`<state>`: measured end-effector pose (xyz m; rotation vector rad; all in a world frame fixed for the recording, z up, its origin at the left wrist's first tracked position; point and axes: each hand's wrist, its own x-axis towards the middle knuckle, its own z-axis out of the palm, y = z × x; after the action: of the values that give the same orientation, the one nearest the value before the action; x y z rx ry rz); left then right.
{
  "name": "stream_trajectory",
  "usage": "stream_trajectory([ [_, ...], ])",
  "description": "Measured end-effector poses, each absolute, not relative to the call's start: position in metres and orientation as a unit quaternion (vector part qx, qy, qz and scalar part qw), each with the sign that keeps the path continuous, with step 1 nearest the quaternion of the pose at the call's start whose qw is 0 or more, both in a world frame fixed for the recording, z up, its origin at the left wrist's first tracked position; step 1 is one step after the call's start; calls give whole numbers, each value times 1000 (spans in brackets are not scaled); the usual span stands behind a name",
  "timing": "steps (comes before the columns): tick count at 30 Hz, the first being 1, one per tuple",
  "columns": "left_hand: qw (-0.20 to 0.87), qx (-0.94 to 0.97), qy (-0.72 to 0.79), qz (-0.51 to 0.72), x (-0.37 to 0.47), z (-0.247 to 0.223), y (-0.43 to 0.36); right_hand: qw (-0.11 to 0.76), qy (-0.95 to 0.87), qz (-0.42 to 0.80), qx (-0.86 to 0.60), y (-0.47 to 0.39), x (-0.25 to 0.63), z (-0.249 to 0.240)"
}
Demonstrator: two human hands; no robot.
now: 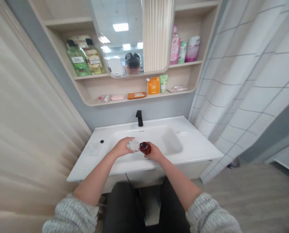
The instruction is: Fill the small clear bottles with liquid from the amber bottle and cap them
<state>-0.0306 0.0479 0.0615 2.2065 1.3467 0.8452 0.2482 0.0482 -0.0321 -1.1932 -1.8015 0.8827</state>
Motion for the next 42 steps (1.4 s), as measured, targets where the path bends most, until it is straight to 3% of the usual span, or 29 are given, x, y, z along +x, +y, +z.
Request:
stream_trajectory([
  [14,139,842,464,237,-29,76,55,383,-727,335,-462,50,249,-35],
  [42,119,855,485,141,-25,97,54,376,-728,328,-471,48,248,-32],
])
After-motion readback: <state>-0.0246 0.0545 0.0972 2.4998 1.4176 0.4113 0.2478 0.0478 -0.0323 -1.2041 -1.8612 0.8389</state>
